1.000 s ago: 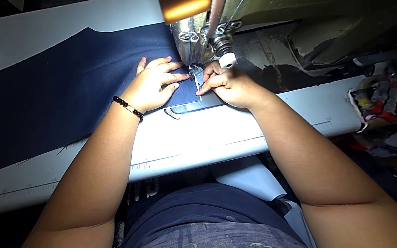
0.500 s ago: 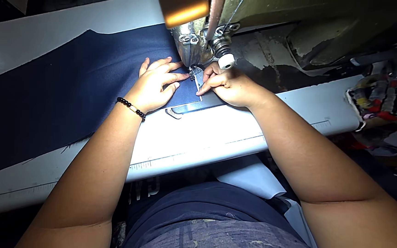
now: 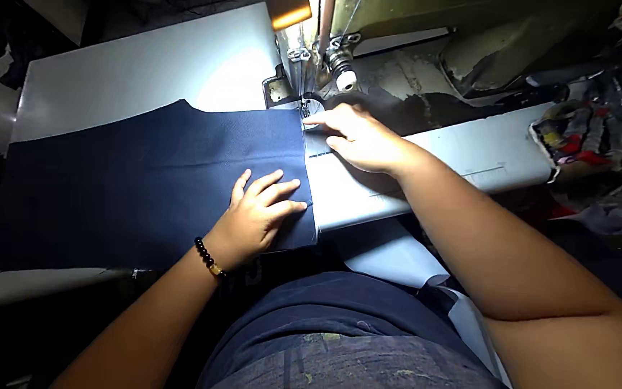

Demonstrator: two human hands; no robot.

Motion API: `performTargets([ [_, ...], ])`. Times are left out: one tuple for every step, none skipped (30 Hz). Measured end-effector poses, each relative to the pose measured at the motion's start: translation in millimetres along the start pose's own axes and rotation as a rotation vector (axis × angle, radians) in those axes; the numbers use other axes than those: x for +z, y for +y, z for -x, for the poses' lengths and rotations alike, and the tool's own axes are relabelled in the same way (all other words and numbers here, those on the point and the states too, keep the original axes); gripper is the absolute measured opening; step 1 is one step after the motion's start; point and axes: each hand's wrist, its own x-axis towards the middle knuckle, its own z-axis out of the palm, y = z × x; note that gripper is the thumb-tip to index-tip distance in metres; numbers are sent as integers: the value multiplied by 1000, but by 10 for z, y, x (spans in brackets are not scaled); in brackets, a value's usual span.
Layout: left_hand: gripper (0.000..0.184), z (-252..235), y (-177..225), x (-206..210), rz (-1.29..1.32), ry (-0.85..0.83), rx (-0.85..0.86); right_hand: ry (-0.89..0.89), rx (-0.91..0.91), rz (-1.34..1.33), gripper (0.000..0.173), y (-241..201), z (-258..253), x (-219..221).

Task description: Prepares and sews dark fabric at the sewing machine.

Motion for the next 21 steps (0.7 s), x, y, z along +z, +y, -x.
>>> performTargets([
  [34,-30,42,-9,-12,11,4,25,-5,56,52,-31,-29,91],
  [29,-85,61,-34,-29,19,10,39,15,124,55,-69,-55,168],
  [25,-147,64,-73,-36,6,5,42,52,194,59,-111,-80,231],
  [22,-208,64,-124,-32,-27,-11,38,95,259,60,-150,-101,274],
  [18,-267,65,-174,-29,-61,-32,36,139,299,61,-179,-116,296],
  [15,-316,67,-212,-34,-92,-54,30,171,324,62,-199,-124,303],
  [12,-354,72,-237,-35,-119,-73,25,191,338,62,-210,-125,305],
  [13,-382,83,-257,-36,-145,-93,28,196,345,62,-208,-121,310],
  [14,-404,86,-266,-37,-167,-108,37,195,346,62,-202,-120,311],
  [14,-419,83,-269,-34,-185,-119,48,193,338,61,-195,-119,311],
  [14,-428,79,-268,-27,-193,-123,66,183,334,60,-181,-118,316],
  [15,-434,78,-269,-22,-200,-128,80,174,329,60,-167,-118,320],
  [16,-438,77,-271,-16,-206,-134,81,170,330,60,-160,-120,318],
  [17,-439,73,-271,-15,-210,-136,75,172,328,60,-161,-122,313],
  [17,-439,71,-270,-11,-213,-137,72,176,327,60,-166,-124,310],
  [17,-439,64,-266,-7,-212,-134,72,179,326,60,-171,-129,309],
  [16,-441,57,-266,2,-218,-135,69,183,327,60,-177,-133,308],
  [15,-443,45,-262,16,-229,-137,66,188,327,61,-182,-136,306],
  [13,-444,29,-261,48,-241,-141,62,196,320,61,-185,-136,304],
  [12,-442,8,-258,90,-248,-144,64,199,303,61,-185,-131,301],
  [12,-432,-22,-249,132,-250,-143,74,196,272,60,-174,-125,295],
])
